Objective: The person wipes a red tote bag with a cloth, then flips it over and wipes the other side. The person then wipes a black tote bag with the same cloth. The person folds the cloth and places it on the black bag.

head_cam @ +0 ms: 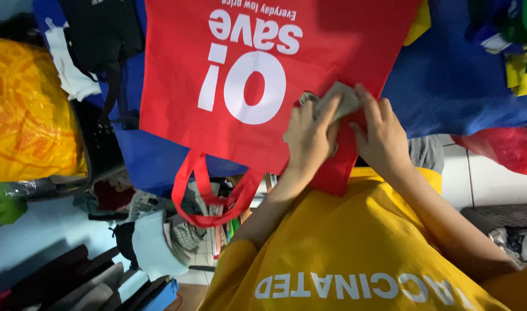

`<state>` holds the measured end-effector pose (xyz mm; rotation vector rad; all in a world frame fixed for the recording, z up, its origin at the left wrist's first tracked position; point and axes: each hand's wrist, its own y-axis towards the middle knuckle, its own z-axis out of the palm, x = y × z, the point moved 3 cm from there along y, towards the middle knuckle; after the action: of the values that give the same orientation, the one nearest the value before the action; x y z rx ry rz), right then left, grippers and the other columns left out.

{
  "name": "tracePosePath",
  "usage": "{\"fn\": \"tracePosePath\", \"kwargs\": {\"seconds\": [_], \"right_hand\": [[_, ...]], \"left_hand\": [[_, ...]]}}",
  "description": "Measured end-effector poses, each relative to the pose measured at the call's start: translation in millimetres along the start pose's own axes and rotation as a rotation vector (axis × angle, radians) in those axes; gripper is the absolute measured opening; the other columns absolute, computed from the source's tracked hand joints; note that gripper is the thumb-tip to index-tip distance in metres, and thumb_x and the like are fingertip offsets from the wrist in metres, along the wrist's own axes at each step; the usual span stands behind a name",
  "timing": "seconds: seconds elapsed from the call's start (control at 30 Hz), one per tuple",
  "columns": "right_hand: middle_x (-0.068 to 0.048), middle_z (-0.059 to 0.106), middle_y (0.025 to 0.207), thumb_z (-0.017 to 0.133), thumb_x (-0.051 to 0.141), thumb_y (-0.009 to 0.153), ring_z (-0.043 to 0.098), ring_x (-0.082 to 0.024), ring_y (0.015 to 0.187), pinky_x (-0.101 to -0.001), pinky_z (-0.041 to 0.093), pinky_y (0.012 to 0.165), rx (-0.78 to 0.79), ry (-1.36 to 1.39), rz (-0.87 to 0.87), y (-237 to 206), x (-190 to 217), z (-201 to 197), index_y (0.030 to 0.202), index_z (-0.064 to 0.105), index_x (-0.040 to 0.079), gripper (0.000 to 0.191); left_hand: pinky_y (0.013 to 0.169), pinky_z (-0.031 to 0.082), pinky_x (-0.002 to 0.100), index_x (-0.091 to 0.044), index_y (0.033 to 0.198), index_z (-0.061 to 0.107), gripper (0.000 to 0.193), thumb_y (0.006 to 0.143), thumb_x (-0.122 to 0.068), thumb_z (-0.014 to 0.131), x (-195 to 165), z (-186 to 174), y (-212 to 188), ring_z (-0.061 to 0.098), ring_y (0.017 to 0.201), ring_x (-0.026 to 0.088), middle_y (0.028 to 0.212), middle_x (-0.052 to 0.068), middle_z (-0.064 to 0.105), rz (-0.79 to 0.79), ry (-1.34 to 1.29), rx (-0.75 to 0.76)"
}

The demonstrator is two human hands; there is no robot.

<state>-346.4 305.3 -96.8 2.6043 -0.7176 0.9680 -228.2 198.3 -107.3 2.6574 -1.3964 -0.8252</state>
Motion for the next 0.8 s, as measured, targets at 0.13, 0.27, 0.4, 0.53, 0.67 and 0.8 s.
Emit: {"fn": "tracePosePath", "kwargs": {"seconds": [0.13,0.27,0.4,0.53,0.67,0.8], "right_hand": [[-0.018,0.054,0.102,0.067,0.004,0.093,0.059,-0.037,0.091,-0.0455,0.053,0.079,-0.048,-0.198,-0.07,-10,1,26,0.16,0.048,0.01,0.07],[-0.015,0.055,0.101,0.065,0.002,0.08,0.057,-0.032,0.086,-0.0409,0.052,0.077,-0.088,-0.39,-0.157,-22,-3,35,0.154,0.06,0.012,0.074],[-0.014,0.055,0.102,0.065,0.003,0.079,0.056,-0.031,0.087,-0.0405,0.051,0.077,-0.095,-0.391,-0.16,-21,-7,35,0.154,0.061,0.012,0.075],[-0.013,0.053,0.097,0.067,0.005,0.083,0.055,-0.03,0.085,-0.0401,0.05,0.076,-0.081,-0.399,-0.133,-20,-7,36,0.153,0.062,0.013,0.071],[-0.011,0.057,0.102,0.066,0.005,0.092,0.055,-0.029,0.085,-0.0399,0.05,0.079,-0.089,-0.301,-0.135,-25,-9,31,0.152,0.061,0.013,0.06],[-0.011,0.055,0.099,0.065,0.005,0.1,0.055,-0.029,0.085,-0.0414,0.049,0.078,-0.08,-0.236,-0.086,-26,-16,26,0.15,0.061,0.012,0.051]], "left_hand": [[0.078,0.054,0.048,-0.022,0.132,0.061,0.045,0.089,-0.017,0.073,53,-6,2,0.06,0.099,0.038,0.118,0.017,0.062,-0.02,0.14,-0.077],[0.071,0.054,0.047,-0.02,0.12,0.066,0.032,0.09,-0.017,0.074,152,-63,4,0.064,0.095,0.031,0.104,0.009,0.065,-0.196,0.47,-0.049],[0.06,0.053,0.046,-0.022,0.133,0.064,0.037,0.098,-0.025,0.072,282,-140,6,0.065,0.085,0.035,0.102,0.016,0.064,-0.502,0.717,-0.29],[0.066,0.055,0.048,-0.019,0.129,0.064,0.033,0.097,-0.025,0.072,329,-135,-5,0.065,0.088,0.04,0.104,0.019,0.064,-0.49,0.887,-0.248],[0.072,0.056,0.049,-0.012,0.133,0.065,0.035,0.101,-0.023,0.07,293,-158,-3,0.066,0.094,0.04,0.108,0.021,0.064,-0.404,0.545,-0.298],[0.076,0.056,0.047,-0.01,0.135,0.064,0.035,0.102,-0.02,0.07,171,-149,10,0.064,0.095,0.037,0.111,0.019,0.063,-0.102,0.284,-0.367]]}}
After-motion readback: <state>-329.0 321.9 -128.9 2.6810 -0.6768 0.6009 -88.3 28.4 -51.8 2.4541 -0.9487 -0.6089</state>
